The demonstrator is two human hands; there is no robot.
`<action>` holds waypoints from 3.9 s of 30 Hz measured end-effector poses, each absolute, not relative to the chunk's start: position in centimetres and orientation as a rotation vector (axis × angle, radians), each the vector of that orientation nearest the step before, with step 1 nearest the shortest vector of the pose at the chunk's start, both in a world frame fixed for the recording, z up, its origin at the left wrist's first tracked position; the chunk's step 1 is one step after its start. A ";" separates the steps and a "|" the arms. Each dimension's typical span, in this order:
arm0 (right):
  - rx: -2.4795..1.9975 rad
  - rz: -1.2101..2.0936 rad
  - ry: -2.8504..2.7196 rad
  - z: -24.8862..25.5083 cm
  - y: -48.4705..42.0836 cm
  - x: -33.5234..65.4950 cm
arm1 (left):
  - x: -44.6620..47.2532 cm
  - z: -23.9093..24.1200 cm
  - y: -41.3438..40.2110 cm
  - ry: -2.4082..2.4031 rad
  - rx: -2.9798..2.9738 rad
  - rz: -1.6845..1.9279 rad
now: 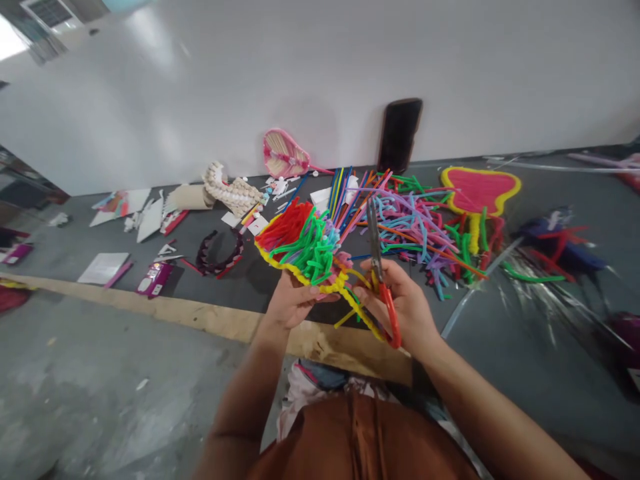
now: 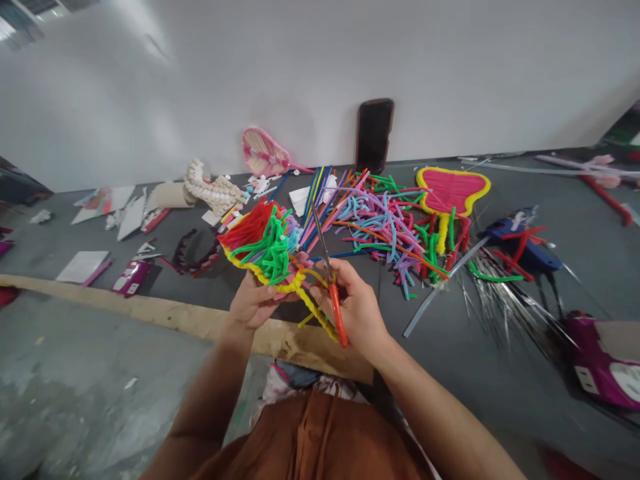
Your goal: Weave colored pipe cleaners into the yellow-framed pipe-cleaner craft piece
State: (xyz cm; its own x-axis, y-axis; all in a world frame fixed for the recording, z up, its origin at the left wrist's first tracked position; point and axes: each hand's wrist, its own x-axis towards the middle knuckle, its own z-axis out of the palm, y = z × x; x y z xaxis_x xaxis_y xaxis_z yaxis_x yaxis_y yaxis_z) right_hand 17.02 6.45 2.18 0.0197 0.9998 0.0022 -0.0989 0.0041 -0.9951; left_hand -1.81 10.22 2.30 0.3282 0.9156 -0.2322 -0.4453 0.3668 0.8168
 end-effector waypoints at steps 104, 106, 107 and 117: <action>-1.129 1.404 -1.191 1.2 5.6 15.7 | -0.5 0.9 7.9 0.922 0.601 1.454; -1.117 1.380 -1.174 1.3 5.4 16.0 | -1.1 0.7 7.9 0.895 0.526 1.395; -1.124 1.350 -1.170 1.2 5.4 16.3 | -1.4 0.6 7.9 0.882 0.502 1.367; -1.465 1.153 -1.383 0.3 4.8 20.6 | -2.3 1.0 8.2 0.881 0.437 1.346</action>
State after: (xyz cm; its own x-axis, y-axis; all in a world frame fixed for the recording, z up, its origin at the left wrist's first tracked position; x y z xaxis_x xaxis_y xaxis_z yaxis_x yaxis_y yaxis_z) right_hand 20.62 4.80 0.29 -0.0119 0.9957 -0.0921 0.2691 -0.0856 -0.9593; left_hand -2.33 8.16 1.02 -0.0211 0.9556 -0.2941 -0.6521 0.2098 0.7285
